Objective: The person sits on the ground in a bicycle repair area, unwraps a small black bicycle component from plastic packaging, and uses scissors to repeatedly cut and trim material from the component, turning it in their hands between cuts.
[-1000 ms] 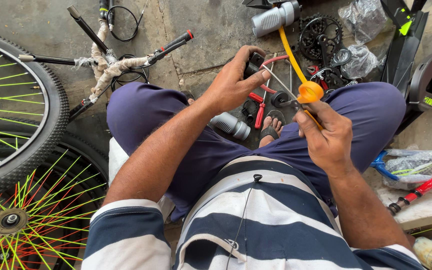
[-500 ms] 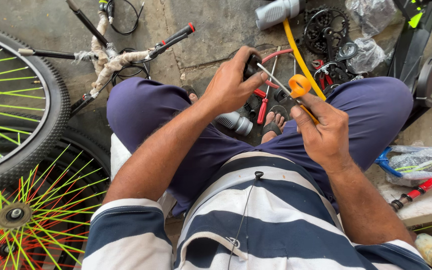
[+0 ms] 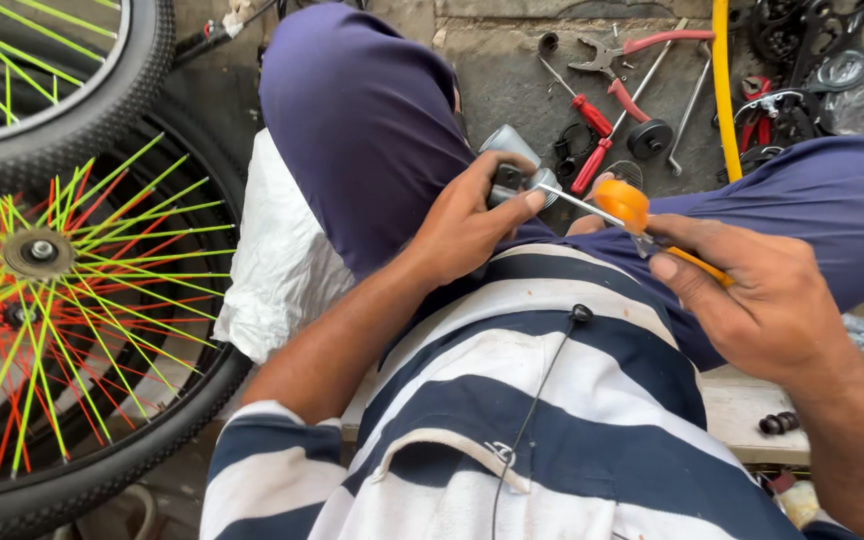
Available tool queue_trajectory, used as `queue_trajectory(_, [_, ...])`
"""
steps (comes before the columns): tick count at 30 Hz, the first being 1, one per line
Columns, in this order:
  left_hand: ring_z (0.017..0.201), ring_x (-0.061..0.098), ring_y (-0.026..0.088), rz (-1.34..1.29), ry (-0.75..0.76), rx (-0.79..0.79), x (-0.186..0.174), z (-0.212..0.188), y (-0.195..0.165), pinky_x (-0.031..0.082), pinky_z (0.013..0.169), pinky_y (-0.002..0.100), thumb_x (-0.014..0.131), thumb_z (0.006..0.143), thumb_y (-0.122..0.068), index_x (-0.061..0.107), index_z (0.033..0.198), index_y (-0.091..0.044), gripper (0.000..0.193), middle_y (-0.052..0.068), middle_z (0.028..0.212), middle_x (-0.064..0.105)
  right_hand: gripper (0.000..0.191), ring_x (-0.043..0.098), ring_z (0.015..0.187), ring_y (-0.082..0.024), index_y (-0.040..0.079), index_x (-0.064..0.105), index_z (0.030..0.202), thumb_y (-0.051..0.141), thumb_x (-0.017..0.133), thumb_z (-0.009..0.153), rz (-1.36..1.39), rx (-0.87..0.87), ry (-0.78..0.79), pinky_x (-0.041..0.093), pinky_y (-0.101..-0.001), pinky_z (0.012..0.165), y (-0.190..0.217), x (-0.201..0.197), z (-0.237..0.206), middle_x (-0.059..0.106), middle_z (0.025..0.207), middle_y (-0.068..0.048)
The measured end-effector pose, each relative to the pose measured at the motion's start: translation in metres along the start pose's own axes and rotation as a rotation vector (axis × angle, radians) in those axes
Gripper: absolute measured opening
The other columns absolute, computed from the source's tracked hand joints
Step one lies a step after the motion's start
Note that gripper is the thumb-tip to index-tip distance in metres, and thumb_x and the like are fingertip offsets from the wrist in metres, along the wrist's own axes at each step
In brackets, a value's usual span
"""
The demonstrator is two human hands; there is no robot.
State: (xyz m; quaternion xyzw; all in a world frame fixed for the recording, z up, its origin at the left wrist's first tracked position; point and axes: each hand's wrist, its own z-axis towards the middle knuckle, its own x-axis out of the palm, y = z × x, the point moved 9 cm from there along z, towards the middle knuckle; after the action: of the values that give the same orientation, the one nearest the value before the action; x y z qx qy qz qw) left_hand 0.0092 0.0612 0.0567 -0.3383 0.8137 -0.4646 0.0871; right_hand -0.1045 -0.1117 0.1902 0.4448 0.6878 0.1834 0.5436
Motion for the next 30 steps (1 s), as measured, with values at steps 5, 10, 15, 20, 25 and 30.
queue_trajectory(5, [0.069, 0.062, 0.008, 0.057, 0.005, 0.012, 0.012, 0.013, 0.012, 0.051, 0.06, 0.025, 0.073, 0.092, -0.027, 0.06, 0.114, -0.002, 0.036, 0.002, 0.084, 0.066, 0.032, 0.074, 0.09, -0.031, 0.0, 0.069, 0.124, 0.014, 0.068, 0.095, -0.079, -0.061, 0.041, 0.056, -0.0365, 0.08, 0.006, 0.01, 0.003, 0.075, 0.105, -0.018])
queue_trajectory(10, [0.065, 0.055, 0.01, 0.291, -0.011, 0.121, 0.01, 0.018, 0.006, 0.045, 0.057, 0.029, 0.074, 0.092, -0.031, 0.064, 0.118, -0.001, 0.041, 0.005, 0.077, 0.064, 0.033, 0.074, 0.088, -0.032, 0.0, 0.068, 0.125, 0.014, 0.067, 0.095, -0.079, -0.015, 0.063, 0.056, -0.0379, 0.078, -0.001, 0.02, 0.007, 0.074, 0.105, -0.019])
queue_trajectory(15, [0.058, 0.054, 0.01, 0.315, 0.008, 0.067, 0.012, 0.023, 0.006, 0.043, 0.054, 0.031, 0.071, 0.092, -0.033, 0.064, 0.122, -0.002, 0.044, 0.006, 0.072, 0.064, 0.033, 0.074, 0.088, -0.032, 0.0, 0.068, 0.126, 0.013, 0.066, 0.096, -0.101, -0.055, 0.063, 0.057, -0.0385, 0.077, 0.005, 0.02, 0.013, 0.074, 0.108, -0.02])
queue_trajectory(20, [0.055, 0.053, 0.011, 0.326, -0.019, 0.055, 0.009, 0.023, 0.007, 0.042, 0.052, 0.032, 0.071, 0.091, -0.031, 0.066, 0.12, -0.001, 0.042, 0.008, 0.066, 0.061, 0.033, 0.073, 0.086, -0.032, 0.0, 0.068, 0.126, 0.014, 0.067, 0.096, -0.123, -0.044, 0.085, 0.056, -0.0387, 0.076, 0.009, 0.02, 0.018, 0.074, 0.105, -0.019])
queue_trajectory(25, [0.057, 0.057, 0.011, 0.301, -0.038, 0.119, 0.01, 0.025, 0.004, 0.045, 0.053, 0.032, 0.07, 0.091, -0.029, 0.065, 0.119, 0.0, 0.041, 0.006, 0.07, 0.064, 0.032, 0.072, 0.083, -0.032, 0.001, 0.068, 0.125, 0.014, 0.067, 0.096, -0.141, -0.075, 0.086, 0.055, -0.0394, 0.073, 0.014, 0.021, 0.02, 0.074, 0.102, -0.019])
queue_trajectory(30, [0.052, 0.058, 0.014, 0.342, -0.041, 0.061, 0.009, 0.026, 0.009, 0.044, 0.051, 0.034, 0.07, 0.089, -0.03, 0.066, 0.119, -0.001, 0.042, 0.008, 0.061, 0.06, 0.032, 0.07, 0.074, -0.032, 0.0, 0.069, 0.125, 0.013, 0.067, 0.096, -0.184, -0.054, 0.087, 0.054, -0.0406, 0.068, 0.015, 0.022, 0.022, 0.072, 0.092, -0.018])
